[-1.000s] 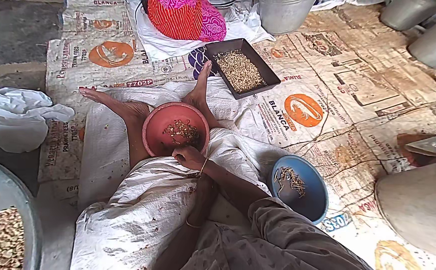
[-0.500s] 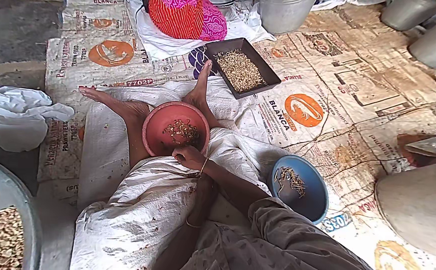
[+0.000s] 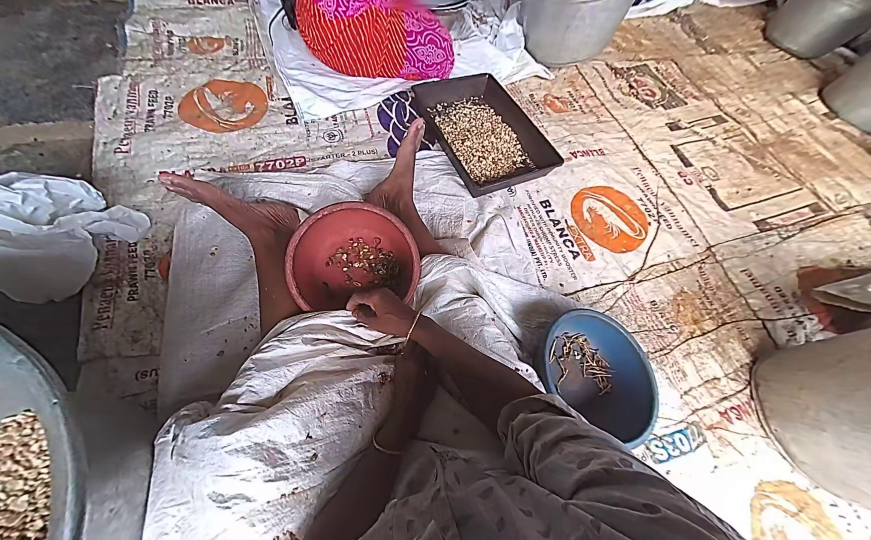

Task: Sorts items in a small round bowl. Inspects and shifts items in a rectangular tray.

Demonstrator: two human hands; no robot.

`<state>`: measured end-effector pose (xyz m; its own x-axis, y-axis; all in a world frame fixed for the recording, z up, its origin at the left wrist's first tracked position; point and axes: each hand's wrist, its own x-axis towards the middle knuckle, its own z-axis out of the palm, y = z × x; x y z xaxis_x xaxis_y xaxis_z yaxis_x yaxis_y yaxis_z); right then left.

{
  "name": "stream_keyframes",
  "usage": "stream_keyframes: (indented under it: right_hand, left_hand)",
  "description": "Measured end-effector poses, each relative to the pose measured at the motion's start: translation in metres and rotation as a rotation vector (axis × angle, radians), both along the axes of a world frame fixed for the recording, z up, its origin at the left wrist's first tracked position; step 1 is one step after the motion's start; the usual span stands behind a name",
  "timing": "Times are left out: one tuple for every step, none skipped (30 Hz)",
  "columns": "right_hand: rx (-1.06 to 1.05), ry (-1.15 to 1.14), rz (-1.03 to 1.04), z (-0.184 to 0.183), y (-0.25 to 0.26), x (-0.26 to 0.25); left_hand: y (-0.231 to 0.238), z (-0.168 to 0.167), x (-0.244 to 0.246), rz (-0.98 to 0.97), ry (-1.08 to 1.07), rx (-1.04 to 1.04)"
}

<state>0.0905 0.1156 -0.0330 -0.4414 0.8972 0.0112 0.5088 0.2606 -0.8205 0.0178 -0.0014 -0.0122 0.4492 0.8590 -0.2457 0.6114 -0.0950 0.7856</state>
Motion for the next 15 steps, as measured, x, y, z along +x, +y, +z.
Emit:
stream_keyframes:
  right_hand:
    - [-0.015,0.092,-0.038,0.005,0.000,0.007]
    - [-0.037,0.193,-0.095,0.011,0.002,0.018]
    - [-0.044,0.311,-0.177,0.014,0.005,0.032]
    - [-0.050,0.439,-0.274,0.017,0.009,0.049]
    - [-0.072,0.571,-0.377,0.022,0.013,0.068]
    - [-0.111,0.710,-0.485,0.025,0.017,0.087]
    - [-0.144,0.840,-0.598,0.026,0.022,0.106]
    - [-0.166,0.940,-0.714,0.024,0.028,0.125]
    - [-0.177,0.993,-0.837,0.018,0.034,0.143]
    - [-0.170,1.015,-0.969,0.011,0.041,0.158]
    - [-0.152,1.013,-1.082,0.002,0.050,0.172]
    - [-0.133,1.007,-1.171,-0.006,0.061,0.184]
    - [-0.119,0.994,-1.242,-0.015,0.071,0.197]
    - [-0.110,0.977,-1.300,-0.024,0.083,0.208]
    - [-0.112,0.948,-1.341,-0.032,0.095,0.220]
  left_hand:
    - [-0.002,-0.018,0.001,0.015,-0.041,0.048]
    - [-0.003,-0.047,0.003,0.051,-0.100,0.182]
    - [-0.005,-0.068,0.005,0.073,-0.140,0.286]
    - [-0.005,-0.079,0.006,0.079,-0.159,0.337]
    - [-0.005,-0.082,0.006,0.076,-0.161,0.347]
    - [-0.005,-0.082,0.005,0.082,-0.159,0.347]
    - [-0.005,-0.081,0.006,0.092,-0.162,0.347]
    - [-0.005,-0.081,0.006,0.103,-0.172,0.350]
    - [-0.005,-0.081,0.007,0.109,-0.181,0.359]
    - [-0.006,-0.080,0.007,0.108,-0.184,0.363]
    - [-0.006,-0.078,0.006,0.105,-0.183,0.360]
    - [-0.006,-0.078,0.006,0.106,-0.184,0.364]
    - [-0.006,-0.077,0.006,0.106,-0.185,0.371]
    - [-0.007,-0.078,0.005,0.106,-0.187,0.378]
    - [-0.006,-0.078,0.005,0.104,-0.193,0.389]
